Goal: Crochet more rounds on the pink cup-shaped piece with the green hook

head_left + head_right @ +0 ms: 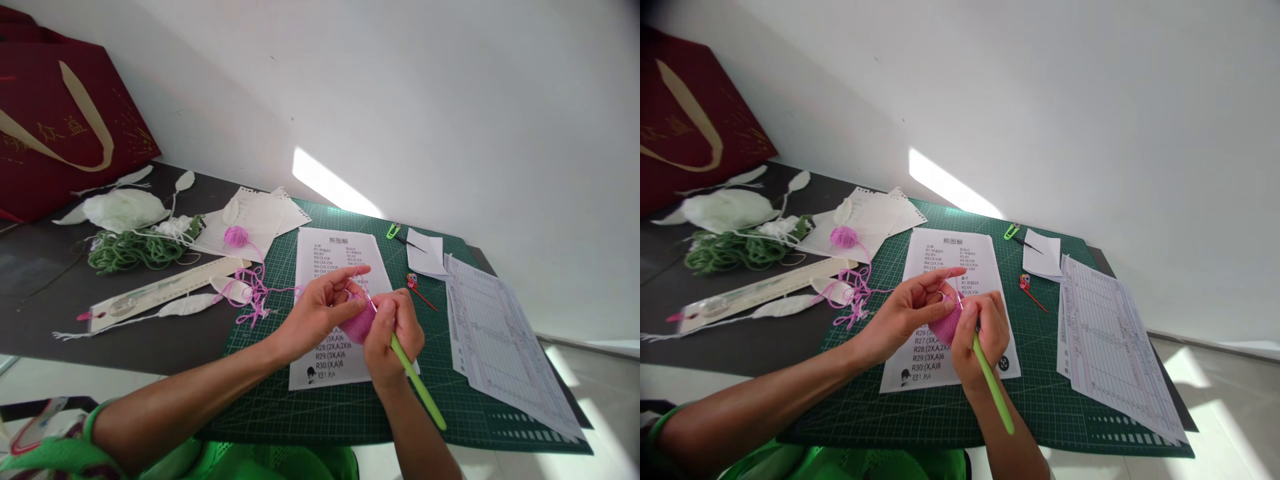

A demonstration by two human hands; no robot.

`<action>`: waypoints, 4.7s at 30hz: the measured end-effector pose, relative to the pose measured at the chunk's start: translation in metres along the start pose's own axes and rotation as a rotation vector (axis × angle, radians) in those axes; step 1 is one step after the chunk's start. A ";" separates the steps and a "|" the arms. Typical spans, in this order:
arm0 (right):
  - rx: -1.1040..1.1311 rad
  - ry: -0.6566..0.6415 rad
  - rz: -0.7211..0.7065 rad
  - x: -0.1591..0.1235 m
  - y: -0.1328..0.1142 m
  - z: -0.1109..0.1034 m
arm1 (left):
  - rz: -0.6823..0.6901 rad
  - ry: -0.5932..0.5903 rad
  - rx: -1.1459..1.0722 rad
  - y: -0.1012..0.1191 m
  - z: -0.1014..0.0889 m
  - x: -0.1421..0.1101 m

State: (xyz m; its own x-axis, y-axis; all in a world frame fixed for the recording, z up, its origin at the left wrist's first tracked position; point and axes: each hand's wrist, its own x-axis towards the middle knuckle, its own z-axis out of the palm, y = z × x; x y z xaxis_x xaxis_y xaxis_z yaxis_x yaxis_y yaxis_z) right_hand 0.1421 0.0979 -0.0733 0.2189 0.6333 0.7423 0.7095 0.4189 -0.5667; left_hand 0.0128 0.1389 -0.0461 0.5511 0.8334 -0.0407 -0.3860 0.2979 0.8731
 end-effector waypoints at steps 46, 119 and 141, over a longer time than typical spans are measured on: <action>-0.103 0.033 0.038 0.002 -0.002 -0.002 | 0.039 -0.021 0.082 0.001 -0.001 0.000; 0.068 -0.051 -0.328 0.013 0.014 -0.010 | -0.064 0.034 -0.093 0.009 -0.002 0.001; 0.258 -0.140 -0.100 0.018 0.015 -0.024 | -0.116 -0.041 -0.018 0.007 -0.004 0.003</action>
State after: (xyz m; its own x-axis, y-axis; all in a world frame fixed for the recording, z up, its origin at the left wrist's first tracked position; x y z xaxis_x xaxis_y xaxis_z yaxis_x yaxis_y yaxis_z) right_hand 0.1722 0.1000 -0.0598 0.0499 0.6567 0.7525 0.5254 0.6235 -0.5790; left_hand 0.0084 0.1458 -0.0419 0.6222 0.7735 -0.1208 -0.3307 0.3996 0.8550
